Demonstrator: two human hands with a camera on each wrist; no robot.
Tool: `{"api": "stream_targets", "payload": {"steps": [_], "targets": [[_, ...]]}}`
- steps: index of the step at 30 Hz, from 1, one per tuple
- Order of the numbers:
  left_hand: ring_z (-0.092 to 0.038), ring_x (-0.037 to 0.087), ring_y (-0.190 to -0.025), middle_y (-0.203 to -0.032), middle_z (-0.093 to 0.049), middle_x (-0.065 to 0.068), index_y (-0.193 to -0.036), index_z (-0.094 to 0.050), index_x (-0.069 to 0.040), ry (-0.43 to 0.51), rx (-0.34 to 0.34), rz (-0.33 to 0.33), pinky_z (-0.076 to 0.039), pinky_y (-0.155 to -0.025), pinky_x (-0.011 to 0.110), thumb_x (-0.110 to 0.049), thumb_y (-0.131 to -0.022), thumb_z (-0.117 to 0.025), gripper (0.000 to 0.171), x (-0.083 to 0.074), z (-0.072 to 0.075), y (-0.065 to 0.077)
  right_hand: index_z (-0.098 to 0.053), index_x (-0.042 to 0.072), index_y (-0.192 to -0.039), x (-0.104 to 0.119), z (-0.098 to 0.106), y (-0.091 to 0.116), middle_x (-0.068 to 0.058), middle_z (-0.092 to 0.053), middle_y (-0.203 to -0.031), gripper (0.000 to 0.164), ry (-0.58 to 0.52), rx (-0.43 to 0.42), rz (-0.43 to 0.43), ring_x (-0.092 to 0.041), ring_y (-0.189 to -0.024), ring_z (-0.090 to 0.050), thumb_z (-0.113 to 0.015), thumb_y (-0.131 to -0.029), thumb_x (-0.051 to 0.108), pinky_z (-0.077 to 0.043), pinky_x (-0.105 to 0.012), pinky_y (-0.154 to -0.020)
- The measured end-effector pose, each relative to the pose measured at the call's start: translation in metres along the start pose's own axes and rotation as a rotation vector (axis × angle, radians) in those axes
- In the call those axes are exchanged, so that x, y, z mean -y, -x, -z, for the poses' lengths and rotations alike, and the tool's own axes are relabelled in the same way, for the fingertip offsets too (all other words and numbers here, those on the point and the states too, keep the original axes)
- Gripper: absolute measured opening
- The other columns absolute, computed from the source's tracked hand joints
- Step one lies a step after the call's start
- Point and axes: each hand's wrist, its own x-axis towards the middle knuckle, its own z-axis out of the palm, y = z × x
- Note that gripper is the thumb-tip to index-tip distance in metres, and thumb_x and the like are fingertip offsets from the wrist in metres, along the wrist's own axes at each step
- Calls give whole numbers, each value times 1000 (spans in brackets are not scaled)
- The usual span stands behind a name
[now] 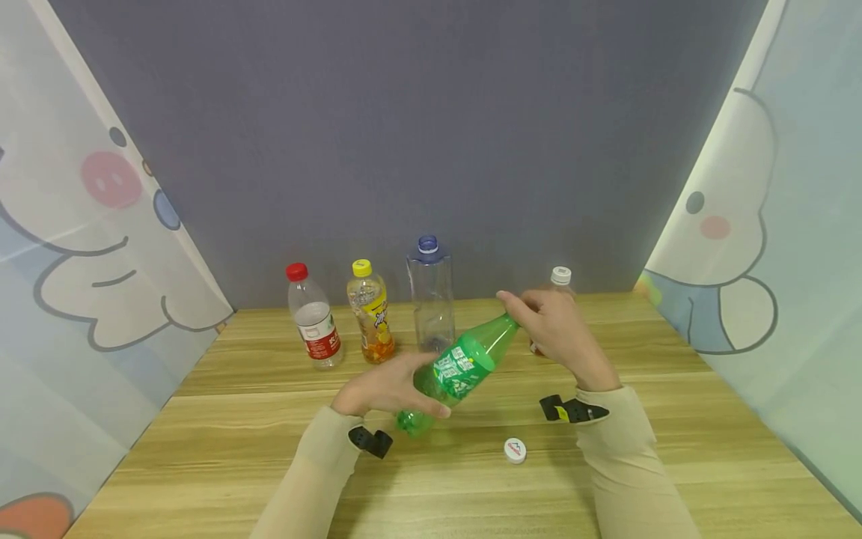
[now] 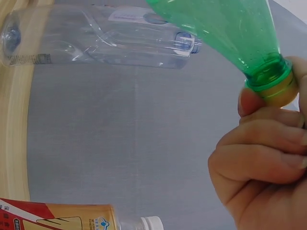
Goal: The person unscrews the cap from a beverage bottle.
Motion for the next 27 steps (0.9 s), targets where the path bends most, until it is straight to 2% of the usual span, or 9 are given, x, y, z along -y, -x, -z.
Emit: {"api": "stream_targets", "payload": {"steps": [5, 12, 14, 19, 23, 27], "targets": [[-57, 13, -113, -122, -64, -11, -149, -50, -17, -14, 25, 28, -49, -98, 40, -44, -79, -84, 83, 0, 1, 1, -65, 8, -76, 1, 1, 1, -5, -54, -66, 47, -30, 21, 9, -16, -39, -52, -55, -103, 45, -47, -33, -41], [-56, 17, -119, -127, -64, -7, -149, -50, -14, -30, 33, 24, -47, -101, 44, -44, -80, -84, 83, 1, 2, 1, -71, 7, -94, 2, 4, 2, -2, -55, -65, 38, -84, 101, 0, -17, -41, -48, -57, -104, 42, -45, -31, -41], [-54, 19, -123, -132, -61, -4, -151, -47, -12, -34, 11, 54, -46, -103, 47, -46, -79, -85, 88, 0, 1, 2, -71, 7, -99, 1, 4, 1, -3, -58, -69, 37, -96, 123, -1, -16, -42, -48, -56, -104, 41, -45, -31, -42], [-55, 22, -120, -131, -60, 1, -152, -43, -9, -24, -34, 86, -47, -101, 48, -44, -77, -86, 93, -1, 0, 2, -67, 4, -110, 2, 5, 2, -7, -64, -84, 31, -109, 147, 50, -15, -46, -48, -53, -107, 31, -46, -30, -44], [-57, 20, -116, -126, -62, -2, -151, -45, -9, -26, -64, 78, -47, -99, 44, -43, -77, -87, 91, -1, 0, 2, -66, 1, -114, 2, 6, 3, -10, -63, -97, 27, -80, 130, 91, -15, -50, -51, -52, -108, 22, -48, -29, -50], [-59, 26, -116, -124, -63, -1, -147, -48, -10, -25, -77, 63, -49, -97, 45, -42, -77, -87, 87, 0, 0, 0, -66, 0, -119, 1, 8, 4, -12, -59, -104, 25, -77, 150, 76, -15, -52, -51, -52, -107, 17, -49, -29, -51]]}}
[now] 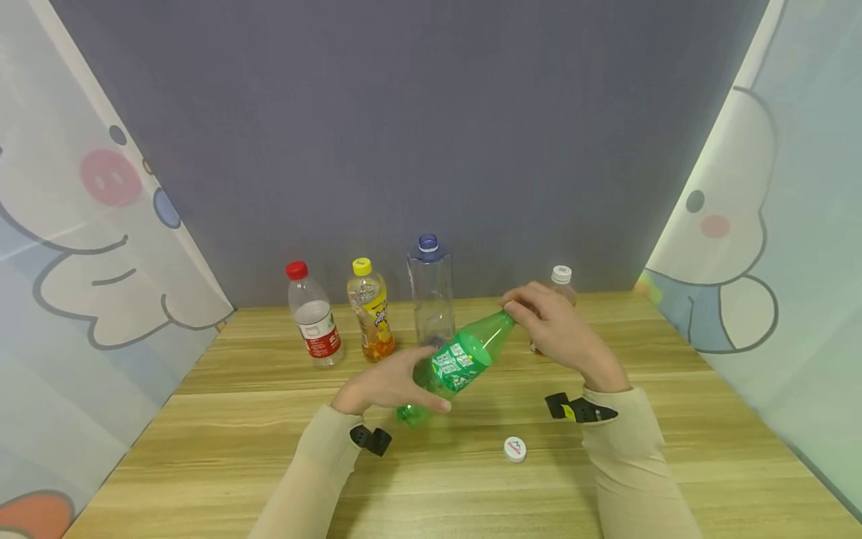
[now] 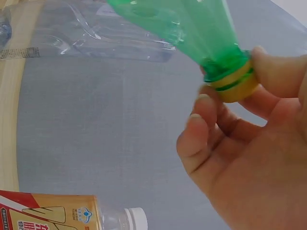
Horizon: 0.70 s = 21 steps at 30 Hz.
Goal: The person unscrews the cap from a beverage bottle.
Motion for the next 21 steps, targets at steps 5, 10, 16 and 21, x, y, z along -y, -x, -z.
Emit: {"api": "stream_targets", "payload": {"steps": [5, 10, 16, 21], "targets": [[-59, 29, -118, -127, -63, 3, -149, -47, -8, -43, -23, 14, -49, -98, 46, -43, -76, -88, 91, 2, -1, -2, -65, 0, -123, 1, 2, 1, -12, -57, -105, 23, -24, 44, -30, -16, -52, -52, -53, -106, 11, -49, -29, -48], [-57, 28, -121, -134, -61, 9, -152, -44, -7, -79, -54, 51, -48, -101, 50, -43, -75, -89, 96, 2, 0, 0, -66, -1, -124, 2, 3, 2, -12, -60, -108, 24, -14, 50, -28, -18, -60, -55, -56, -103, 4, -49, -29, -50], [-55, 33, -126, -139, -58, 13, -153, -41, -5, -103, -75, 76, -45, -105, 53, -43, -74, -89, 100, 1, 0, 0, -68, -1, -123, 2, 1, 1, -13, -62, -117, 26, -24, 31, -35, -26, -79, -66, -58, -99, -2, -51, -30, -51], [-57, 31, -123, -137, -59, 12, -152, -42, -5, -127, -85, 78, -46, -103, 52, -42, -74, -90, 99, 2, 1, -1, -70, -1, -121, 1, 0, 1, -14, -63, -123, 26, -6, 16, -27, -35, -99, -70, -59, -96, -4, -54, -31, -58]]}}
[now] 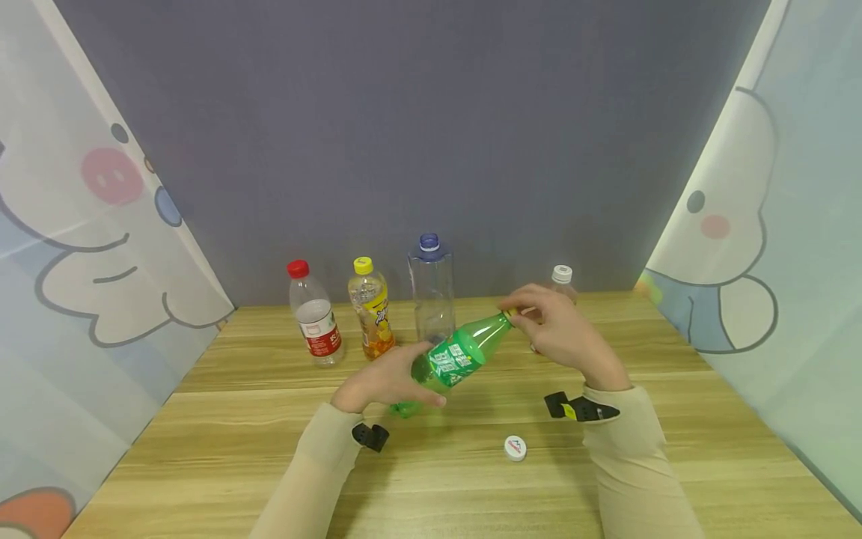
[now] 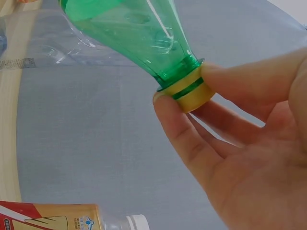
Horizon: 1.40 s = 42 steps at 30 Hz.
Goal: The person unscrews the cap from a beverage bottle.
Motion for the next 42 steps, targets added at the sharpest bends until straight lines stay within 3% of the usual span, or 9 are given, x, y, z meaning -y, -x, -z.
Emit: {"api": "stream_targets", "payload": {"steps": [6, 9, 12, 16, 19, 23, 28, 32, 42], "targets": [[-60, 32, -116, -127, -63, 8, -149, -45, -9, 17, 7, -24, -49, -98, 50, -40, -75, -89, 91, 1, 1, 0, -71, 0, -118, 0, -1, -2, -16, -62, -127, 25, -34, -34, -3, -36, -101, -70, -61, -96, -3, -55, -29, -57], [-61, 27, -112, -124, -65, 4, -148, -47, -12, 20, 0, -33, -50, -96, 47, -39, -76, -89, 87, 0, 1, 0, -71, 3, -119, 3, -2, -2, -15, -65, -122, 22, -91, -61, -38, -26, -78, -71, -63, -99, 6, -51, -30, -46], [-61, 23, -109, -123, -65, 2, -148, -48, -14, 22, -4, -41, -51, -94, 45, -38, -77, -88, 85, 0, 1, 0, -69, 4, -122, 4, -3, -2, -15, -67, -117, 24, -146, -100, -66, -19, -55, -61, -63, -102, 15, -47, -31, -39], [-62, 26, -108, -121, -66, 2, -146, -49, -14, 35, 0, -53, -51, -92, 45, -35, -77, -88, 82, -1, 2, 0, -67, 4, -125, 3, -4, -2, -18, -68, -115, 30, -142, -154, -66, -24, -46, -57, -62, -103, 22, -49, -39, -39], [-63, 29, -108, -119, -66, 3, -143, -51, -14, 44, 6, -56, -52, -91, 46, -32, -77, -89, 78, -1, 2, 0, -66, 2, -127, 2, -3, -4, -18, -69, -116, 38, -64, -195, -79, -28, -65, -65, -58, -105, 32, -57, -44, -60], [-63, 28, -108, -118, -66, 3, -141, -52, -14, 38, 8, -56, -51, -92, 46, -29, -77, -89, 75, -3, 1, 0, -66, -2, -124, 0, -2, -6, -17, -70, -102, 55, 22, -238, -147, -27, -82, -65, -49, -106, 47, -51, -44, -82], [-62, 25, -109, -118, -66, 3, -143, -51, -12, 17, 0, -62, -50, -95, 46, -30, -77, -89, 78, -3, 1, 1, -69, 0, -99, 1, 0, -6, -11, -64, -72, 66, 15, -194, -265, -24, -59, -61, -45, -102, 61, -50, -37, -59], [-61, 24, -113, -122, -65, 3, -145, -49, -12, 7, -3, -56, -49, -98, 47, -32, -77, -89, 82, -4, 2, 1, -65, 3, -79, 1, -2, -6, -7, -56, -57, 64, -7, -148, -296, -23, -47, -57, -53, -98, 63, -47, -34, -45], [-62, 25, -112, -121, -66, 2, -145, -49, -12, 5, -2, -62, -50, -96, 48, -33, -77, -89, 81, -2, 2, 1, -72, 1, -103, 2, -2, -6, -10, -60, -70, 45, -78, -107, -281, -19, -46, -54, -66, -97, 45, -50, -33, -44]]}}
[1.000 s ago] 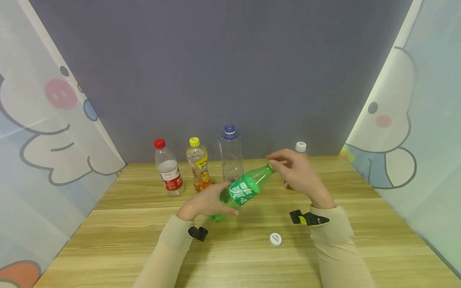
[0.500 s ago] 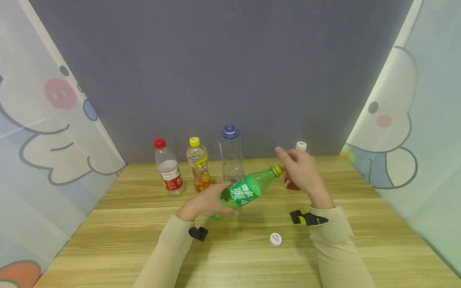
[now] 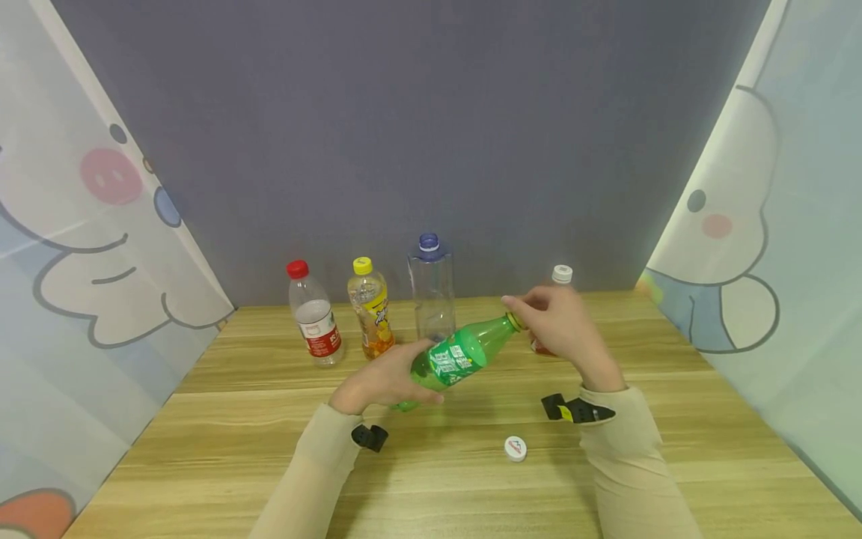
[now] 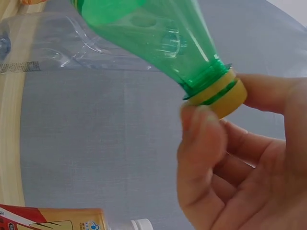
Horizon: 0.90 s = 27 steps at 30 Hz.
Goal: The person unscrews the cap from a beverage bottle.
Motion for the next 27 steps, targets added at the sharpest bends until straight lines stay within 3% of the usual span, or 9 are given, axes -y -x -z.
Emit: {"api": "stream_targets", "payload": {"steps": [13, 17, 27], "targets": [[-61, 25, -112, -123, -66, 3, -146, -49, -12, -39, -27, 9, -50, -97, 51, -33, -78, -87, 81, 2, 1, 1, -71, 5, -110, 1, 2, 4, -10, -68, -87, 18, 10, 71, 90, -19, -51, -56, -68, -98, 17, -51, -32, -46], [-61, 25, -113, -125, -65, 4, -149, -47, -12, -40, -29, 27, -50, -97, 51, -33, -78, -88, 84, 1, 1, 2, -70, 3, -112, 1, 4, 4, -13, -71, -102, 18, -1, 85, 106, -19, -53, -56, -68, -97, 11, -50, -30, -45], [-61, 20, -106, -122, -66, 1, -148, -48, -15, -33, -48, 17, -51, -94, 47, -33, -78, -88, 83, 2, 1, 1, -70, 5, -115, -1, 4, 3, -17, -69, -115, 19, -141, 117, 112, -16, -50, -53, -69, -96, 8, -46, -29, -42]]}}
